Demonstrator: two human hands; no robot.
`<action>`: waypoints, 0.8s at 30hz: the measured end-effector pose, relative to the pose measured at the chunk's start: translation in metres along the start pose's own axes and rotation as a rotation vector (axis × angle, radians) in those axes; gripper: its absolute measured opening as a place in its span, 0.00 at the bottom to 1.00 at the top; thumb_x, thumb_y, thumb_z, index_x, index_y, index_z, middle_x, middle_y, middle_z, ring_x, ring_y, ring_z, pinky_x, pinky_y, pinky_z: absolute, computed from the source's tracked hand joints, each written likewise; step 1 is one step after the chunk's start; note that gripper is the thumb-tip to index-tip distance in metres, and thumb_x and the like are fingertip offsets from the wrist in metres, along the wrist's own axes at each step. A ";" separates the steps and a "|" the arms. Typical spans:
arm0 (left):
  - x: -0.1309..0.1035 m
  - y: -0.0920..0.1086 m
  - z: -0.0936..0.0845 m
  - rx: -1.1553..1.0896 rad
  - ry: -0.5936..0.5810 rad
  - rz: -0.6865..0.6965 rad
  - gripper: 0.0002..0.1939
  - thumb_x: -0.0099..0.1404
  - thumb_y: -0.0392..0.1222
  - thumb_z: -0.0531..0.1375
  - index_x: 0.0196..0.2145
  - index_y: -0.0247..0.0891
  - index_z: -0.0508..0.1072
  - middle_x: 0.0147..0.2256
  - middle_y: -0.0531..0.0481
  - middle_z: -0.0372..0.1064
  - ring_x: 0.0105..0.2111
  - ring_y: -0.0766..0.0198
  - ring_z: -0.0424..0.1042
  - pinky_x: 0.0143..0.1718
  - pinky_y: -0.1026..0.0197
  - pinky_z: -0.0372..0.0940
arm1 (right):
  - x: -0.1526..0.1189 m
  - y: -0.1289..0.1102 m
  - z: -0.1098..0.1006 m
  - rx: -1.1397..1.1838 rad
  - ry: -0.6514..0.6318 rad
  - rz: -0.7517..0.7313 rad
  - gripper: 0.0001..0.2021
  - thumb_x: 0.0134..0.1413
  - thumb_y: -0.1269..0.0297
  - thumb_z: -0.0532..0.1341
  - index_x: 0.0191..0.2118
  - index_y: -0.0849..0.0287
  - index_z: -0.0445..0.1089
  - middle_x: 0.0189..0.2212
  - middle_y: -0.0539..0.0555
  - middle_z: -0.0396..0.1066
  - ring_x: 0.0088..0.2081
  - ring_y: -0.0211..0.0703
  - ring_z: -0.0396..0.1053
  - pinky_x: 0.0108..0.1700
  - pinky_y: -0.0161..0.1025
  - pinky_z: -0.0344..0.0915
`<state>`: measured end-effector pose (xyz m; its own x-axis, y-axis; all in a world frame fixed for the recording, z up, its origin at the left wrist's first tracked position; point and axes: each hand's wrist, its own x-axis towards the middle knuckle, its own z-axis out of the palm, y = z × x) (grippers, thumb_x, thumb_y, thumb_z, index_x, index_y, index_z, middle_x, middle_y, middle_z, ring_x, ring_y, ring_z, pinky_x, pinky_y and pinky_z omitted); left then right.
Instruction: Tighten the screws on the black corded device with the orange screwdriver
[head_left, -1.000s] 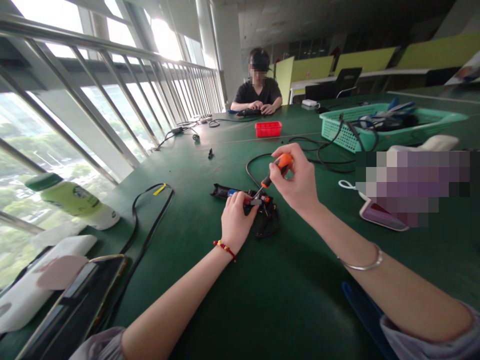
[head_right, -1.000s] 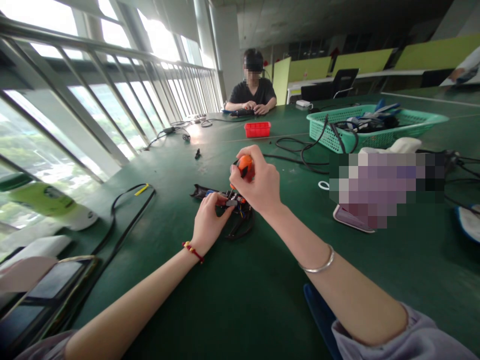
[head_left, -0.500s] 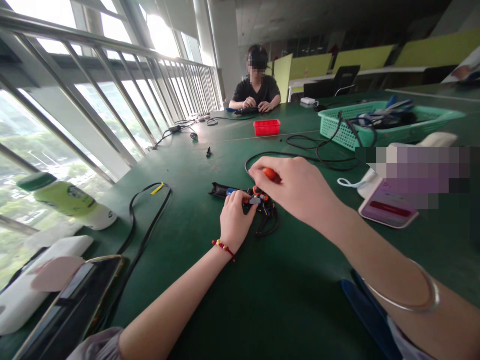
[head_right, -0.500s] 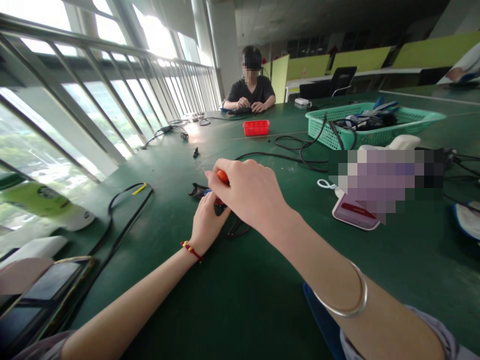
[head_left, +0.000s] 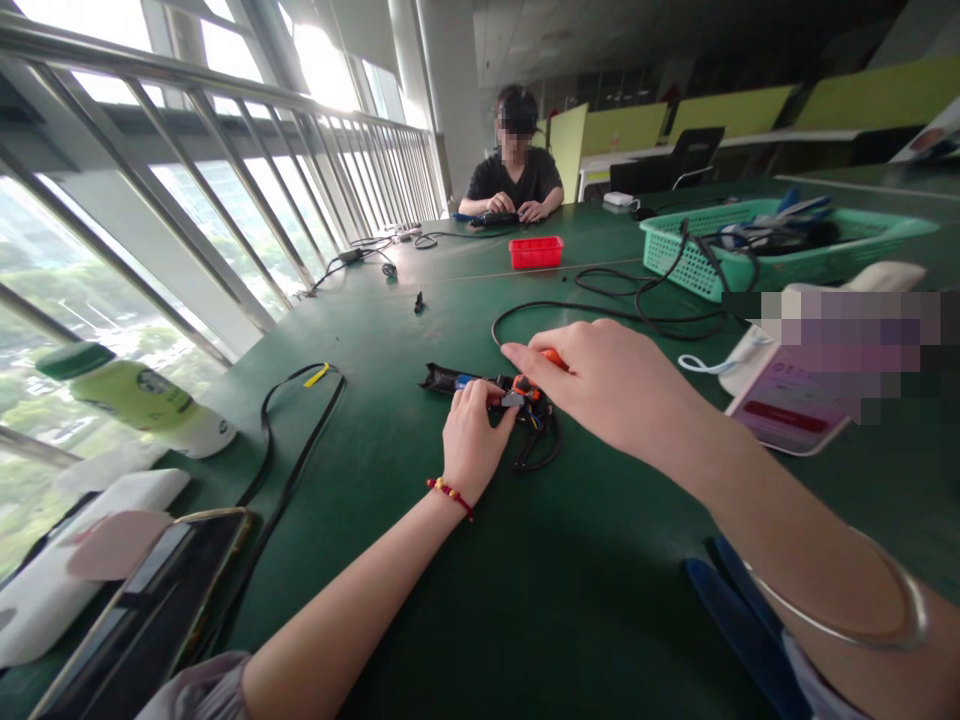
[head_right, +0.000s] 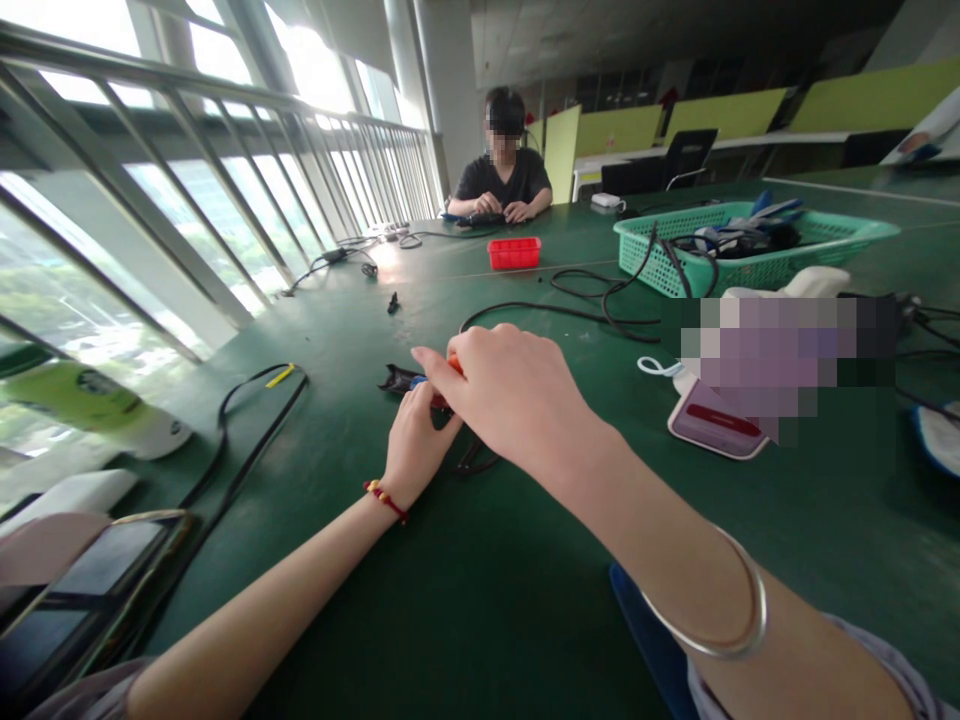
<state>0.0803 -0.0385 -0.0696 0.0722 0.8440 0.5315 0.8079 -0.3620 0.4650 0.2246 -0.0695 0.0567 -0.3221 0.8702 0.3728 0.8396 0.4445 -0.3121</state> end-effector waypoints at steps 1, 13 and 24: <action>0.000 0.000 0.000 -0.004 0.002 -0.006 0.07 0.58 0.37 0.58 0.32 0.40 0.61 0.32 0.52 0.65 0.37 0.60 0.64 0.38 0.60 0.61 | 0.000 0.000 0.000 0.007 0.006 -0.001 0.22 0.60 0.52 0.47 0.21 0.57 0.66 0.16 0.50 0.63 0.18 0.37 0.59 0.22 0.36 0.46; 0.000 0.000 0.000 -0.020 0.001 -0.027 0.07 0.58 0.38 0.59 0.34 0.40 0.63 0.34 0.50 0.66 0.38 0.60 0.64 0.39 0.59 0.62 | 0.000 0.000 0.000 -0.071 0.052 -0.009 0.06 0.50 0.64 0.56 0.36 0.55 0.65 0.21 0.48 0.66 0.22 0.38 0.62 0.24 0.35 0.49; 0.000 -0.002 0.001 -0.030 -0.023 -0.033 0.09 0.57 0.37 0.59 0.37 0.40 0.63 0.36 0.50 0.66 0.40 0.59 0.64 0.41 0.58 0.62 | -0.001 -0.004 0.004 0.022 0.101 0.016 0.22 0.47 0.65 0.58 0.50 0.56 0.56 0.19 0.45 0.63 0.20 0.38 0.62 0.23 0.34 0.49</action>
<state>0.0797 -0.0374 -0.0709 0.0600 0.8643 0.4993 0.7921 -0.3457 0.5031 0.2198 -0.0710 0.0540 -0.2626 0.8518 0.4534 0.8342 0.4366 -0.3370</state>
